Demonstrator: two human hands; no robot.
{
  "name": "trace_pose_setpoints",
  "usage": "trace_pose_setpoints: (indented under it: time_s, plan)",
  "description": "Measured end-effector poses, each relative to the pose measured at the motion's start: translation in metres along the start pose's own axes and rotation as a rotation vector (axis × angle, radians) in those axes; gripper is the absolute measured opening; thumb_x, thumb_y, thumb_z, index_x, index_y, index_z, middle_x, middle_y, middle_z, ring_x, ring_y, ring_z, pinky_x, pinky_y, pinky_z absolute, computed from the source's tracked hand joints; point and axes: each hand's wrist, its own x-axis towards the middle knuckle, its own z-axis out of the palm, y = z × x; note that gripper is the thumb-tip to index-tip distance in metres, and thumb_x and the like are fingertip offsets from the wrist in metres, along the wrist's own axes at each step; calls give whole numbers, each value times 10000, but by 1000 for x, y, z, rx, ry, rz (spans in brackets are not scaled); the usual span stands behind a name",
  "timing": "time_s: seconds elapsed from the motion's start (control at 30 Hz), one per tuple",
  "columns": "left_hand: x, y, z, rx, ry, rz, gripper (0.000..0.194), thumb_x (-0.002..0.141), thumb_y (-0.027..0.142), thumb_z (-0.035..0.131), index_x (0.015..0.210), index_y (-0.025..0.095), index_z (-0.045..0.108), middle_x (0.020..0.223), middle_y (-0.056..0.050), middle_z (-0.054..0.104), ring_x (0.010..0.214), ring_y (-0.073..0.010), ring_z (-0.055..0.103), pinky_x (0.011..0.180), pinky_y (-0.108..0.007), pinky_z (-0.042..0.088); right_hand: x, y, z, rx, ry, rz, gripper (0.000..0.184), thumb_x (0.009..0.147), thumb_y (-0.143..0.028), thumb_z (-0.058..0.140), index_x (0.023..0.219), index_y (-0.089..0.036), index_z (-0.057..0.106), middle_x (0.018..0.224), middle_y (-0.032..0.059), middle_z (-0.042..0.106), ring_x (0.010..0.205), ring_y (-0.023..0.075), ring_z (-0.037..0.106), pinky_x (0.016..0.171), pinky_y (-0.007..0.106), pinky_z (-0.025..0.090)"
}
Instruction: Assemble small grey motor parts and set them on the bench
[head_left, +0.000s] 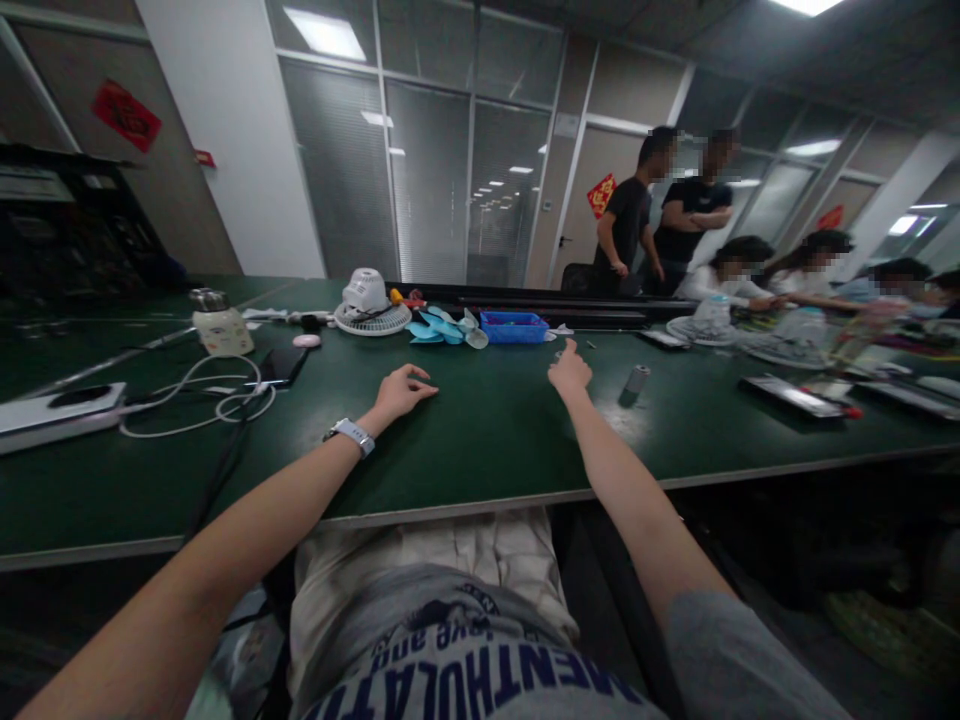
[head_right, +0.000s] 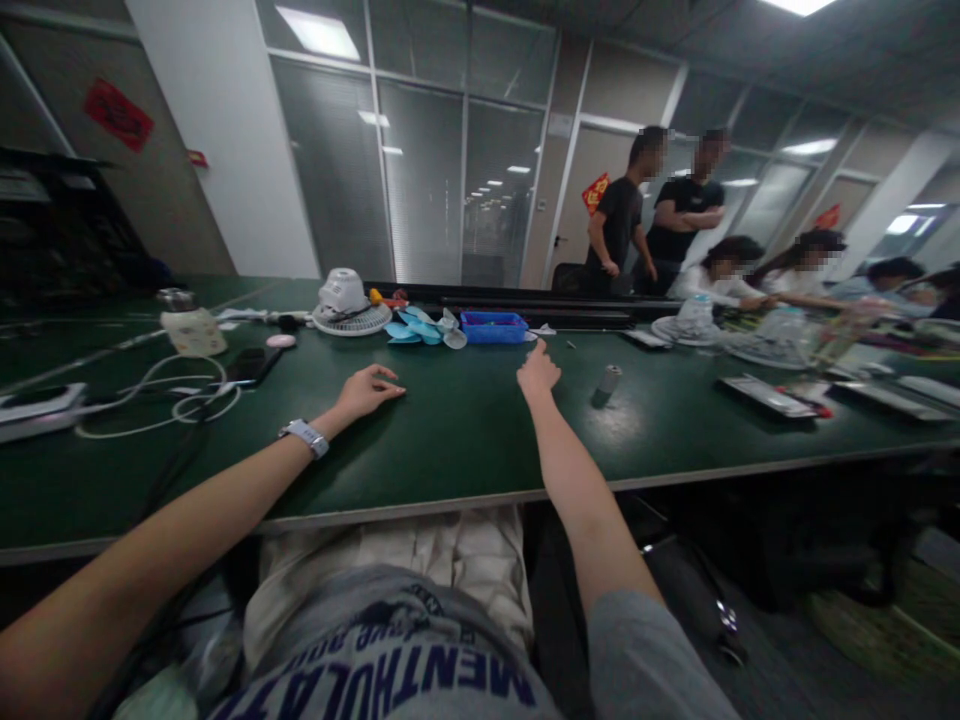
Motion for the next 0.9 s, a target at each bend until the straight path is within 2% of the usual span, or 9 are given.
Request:
trace_pose_setpoints:
  time_s: [0.1,0.2,0.3,0.37,0.43,0.57,0.63,0.73,0.9]
  plan:
    - [-1,2,0,9,6,4,311,673,368,776,897,229,610,808,-49,770,854,-247,728,769,-346,536,9,16,-2,-3,-53,129,623,857,-155,591,1419,-126,323,1224,220,595,1157,298,594,939,424,462]
    - [-1,3,-1,37,43,-5,312,712,421,736,928,229,618,865,-66,770,892,-256,720,775,-351,529,10,19,-1,11,-69,161,611,863,-162,587,1416,-118,331,1262,236,550,1172,291,579,946,414,451]
    - [1,4,-1,47,104,-13,273,778,444,661,936,226,614,900,-79,767,897,-259,715,779,-360,522,4,9,0,-21,37,109,691,824,-180,647,1432,-115,325,1349,251,466,1220,312,527,987,442,409]
    - [2,4,-2,47,131,-27,229,822,424,606,929,221,606,890,-83,765,880,-254,715,782,-360,515,-6,-6,2,-8,155,-45,660,836,-184,632,1431,-125,354,1406,231,429,1273,318,468,1029,463,366]
    - [3,4,-2,47,146,-49,200,841,405,579,914,220,599,870,-81,763,857,-248,715,780,-355,510,-22,-26,6,81,183,-318,559,887,-191,563,1420,-146,403,1426,187,450,1308,287,435,1064,457,340]
    - [4,2,-1,57,180,-67,173,832,393,579,888,231,592,836,-59,758,802,-232,712,749,-333,507,-68,-75,26,291,-89,-920,403,943,-262,510,1338,-198,550,1427,104,506,1317,215,458,1096,411,352]
    - [5,0,-1,73,210,-52,158,821,383,579,874,234,591,827,-54,756,801,-229,708,743,-327,505,-88,-94,39,334,-237,-1111,370,934,-270,540,1297,-226,599,1430,75,510,1321,202,467,1105,398,358]
    - [5,-1,0,80,215,-32,150,809,375,581,864,236,591,801,-47,751,785,-227,704,740,-324,504,-105,-110,52,364,-356,-1162,309,917,-212,564,1205,-239,671,1356,54,581,1269,195,528,1081,374,403]
    - [3,4,-1,67,198,-77,124,822,341,570,880,233,581,822,-50,756,777,-224,703,745,-325,496,-102,-107,51,350,-342,-1065,296,897,-134,563,1097,-275,730,1130,9,714,1066,199,661,969,350,494]
